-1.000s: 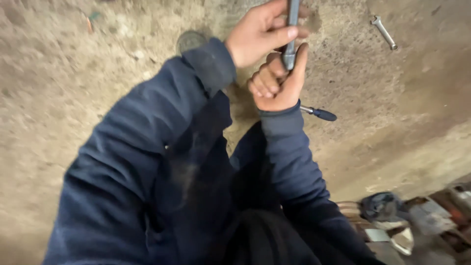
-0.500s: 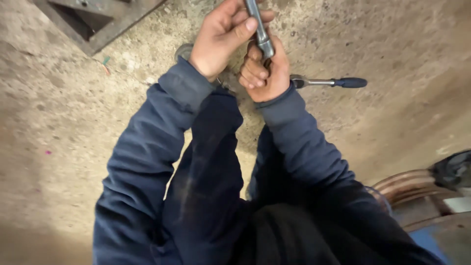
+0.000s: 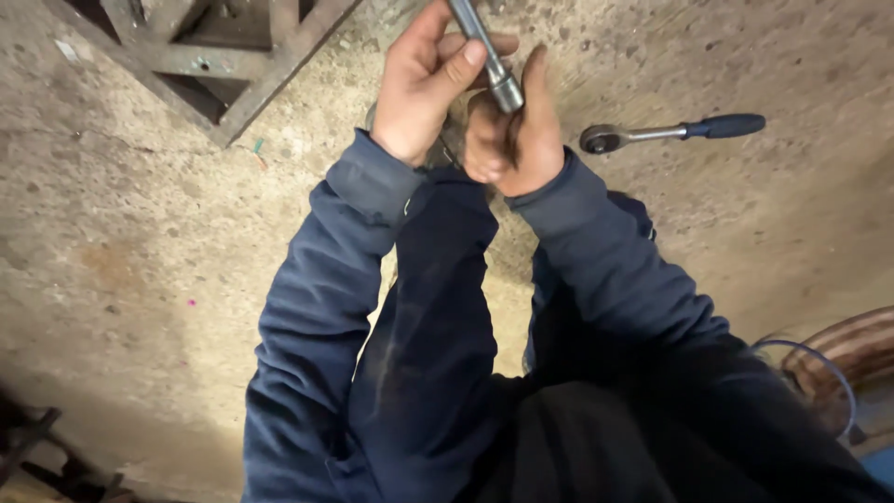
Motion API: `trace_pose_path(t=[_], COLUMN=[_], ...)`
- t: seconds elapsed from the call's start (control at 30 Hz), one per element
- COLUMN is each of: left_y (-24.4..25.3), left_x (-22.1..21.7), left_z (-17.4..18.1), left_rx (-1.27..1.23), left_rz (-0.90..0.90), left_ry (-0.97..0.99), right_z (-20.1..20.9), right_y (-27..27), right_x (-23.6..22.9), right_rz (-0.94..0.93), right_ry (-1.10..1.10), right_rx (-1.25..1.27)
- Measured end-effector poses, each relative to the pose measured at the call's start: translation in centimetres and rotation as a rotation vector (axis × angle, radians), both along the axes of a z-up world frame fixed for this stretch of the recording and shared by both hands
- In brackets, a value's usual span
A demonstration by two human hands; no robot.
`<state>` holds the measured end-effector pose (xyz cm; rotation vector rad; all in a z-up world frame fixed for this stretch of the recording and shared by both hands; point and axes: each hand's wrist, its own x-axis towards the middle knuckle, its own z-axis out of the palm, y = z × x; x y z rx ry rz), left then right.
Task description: The person kneels on the workshop floor and uses a socket wrench with an extension bar to loosen bolts on an electric motor mounted on a metal stand. They reposition the wrench repeatedly on the bolts, then lift the motor's round fan cover aside and pick up a loose bolt from the floor.
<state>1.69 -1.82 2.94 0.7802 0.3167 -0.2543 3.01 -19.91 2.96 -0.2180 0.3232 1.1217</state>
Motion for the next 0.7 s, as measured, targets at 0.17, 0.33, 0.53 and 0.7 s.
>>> trace_pose_path(t=[0.17,0.33,0.53,0.7], left_y=[-1.3,-0.8,-0.3,-0.7], left_x=[-0.5,0.6,-0.3,-2.0], left_z=[-1.2,0.4,0.1,-2.7], left_rx=[0.357,0.508,0.073,0.375], left_rz=[0.1,0.147,0.052,0.181], left_ry=[0.108,0.075,0.026,0.203], right_z=[3.1,1.0,1.8,5.9], right_y=[0.8,0.1,-0.2,1.7], right_x=[1.3,0.8,0.7,2.2], right_rz=[0.029,0.145,0.042,0.155], right_ry=[-1.182,-0.711,0.081,-1.483], right_rx=[-0.992,-0.979,-0.217,-1.236])
